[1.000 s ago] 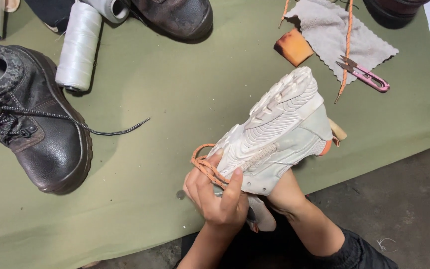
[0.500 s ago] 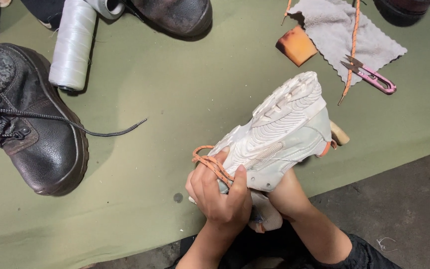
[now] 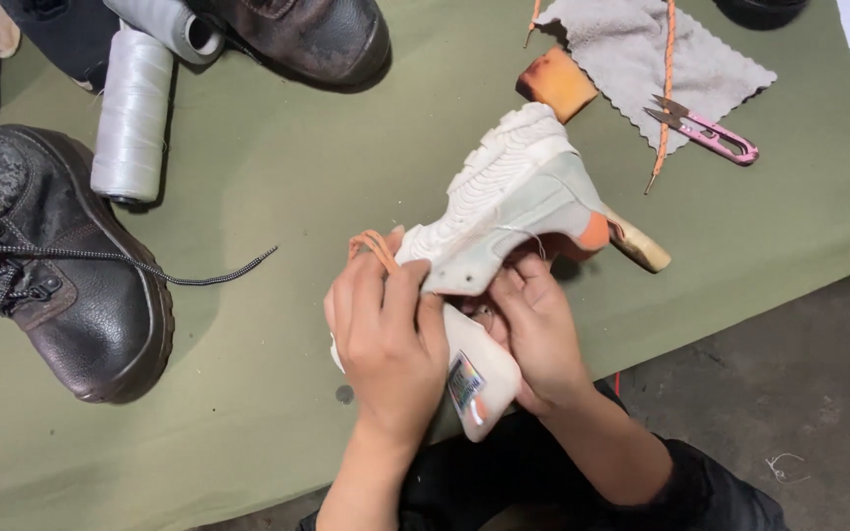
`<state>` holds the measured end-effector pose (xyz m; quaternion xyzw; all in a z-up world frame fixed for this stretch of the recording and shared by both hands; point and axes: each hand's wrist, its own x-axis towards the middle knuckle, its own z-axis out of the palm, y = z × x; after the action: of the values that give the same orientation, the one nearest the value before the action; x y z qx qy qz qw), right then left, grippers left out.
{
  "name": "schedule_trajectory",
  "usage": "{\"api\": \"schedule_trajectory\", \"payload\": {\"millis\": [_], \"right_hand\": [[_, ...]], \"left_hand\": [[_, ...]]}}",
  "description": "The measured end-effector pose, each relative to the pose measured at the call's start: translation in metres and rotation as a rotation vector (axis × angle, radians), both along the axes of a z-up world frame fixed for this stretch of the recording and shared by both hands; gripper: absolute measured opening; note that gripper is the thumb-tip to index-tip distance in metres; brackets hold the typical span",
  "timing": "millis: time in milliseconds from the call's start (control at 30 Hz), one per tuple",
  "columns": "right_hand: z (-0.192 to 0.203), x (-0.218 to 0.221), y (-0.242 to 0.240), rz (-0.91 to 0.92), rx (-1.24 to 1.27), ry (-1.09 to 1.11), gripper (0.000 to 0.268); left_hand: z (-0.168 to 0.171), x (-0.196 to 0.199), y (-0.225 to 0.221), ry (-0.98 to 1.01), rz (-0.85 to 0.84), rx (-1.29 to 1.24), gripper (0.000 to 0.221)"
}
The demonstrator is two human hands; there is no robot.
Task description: Hand-sewing the interior lining and upper of a sneaker at a repair bench.
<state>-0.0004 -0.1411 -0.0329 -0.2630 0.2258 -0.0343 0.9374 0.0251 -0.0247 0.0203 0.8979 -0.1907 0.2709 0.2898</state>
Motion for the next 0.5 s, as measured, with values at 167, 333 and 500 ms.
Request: {"api": "schedule_trajectory", "payload": {"millis": [167,333,500], "right_hand": [[0.018,0.001,-0.002,0.216,-1.154,-0.103,0.012],[0.036,0.0,0.01,0.1,-1.334,-0.29,0.02],[0.046,0.005,0.012,0.052,-1.184,-0.401,0.027]], "left_hand": [[-0.008,0.026,0.013,0.0,0.027,-0.059,0.01],[-0.006,0.029,0.023,0.048,0.044,-0.134,0.019],[0.002,0.029,0.026,0.09,0.046,-0.177,0.024]]}}
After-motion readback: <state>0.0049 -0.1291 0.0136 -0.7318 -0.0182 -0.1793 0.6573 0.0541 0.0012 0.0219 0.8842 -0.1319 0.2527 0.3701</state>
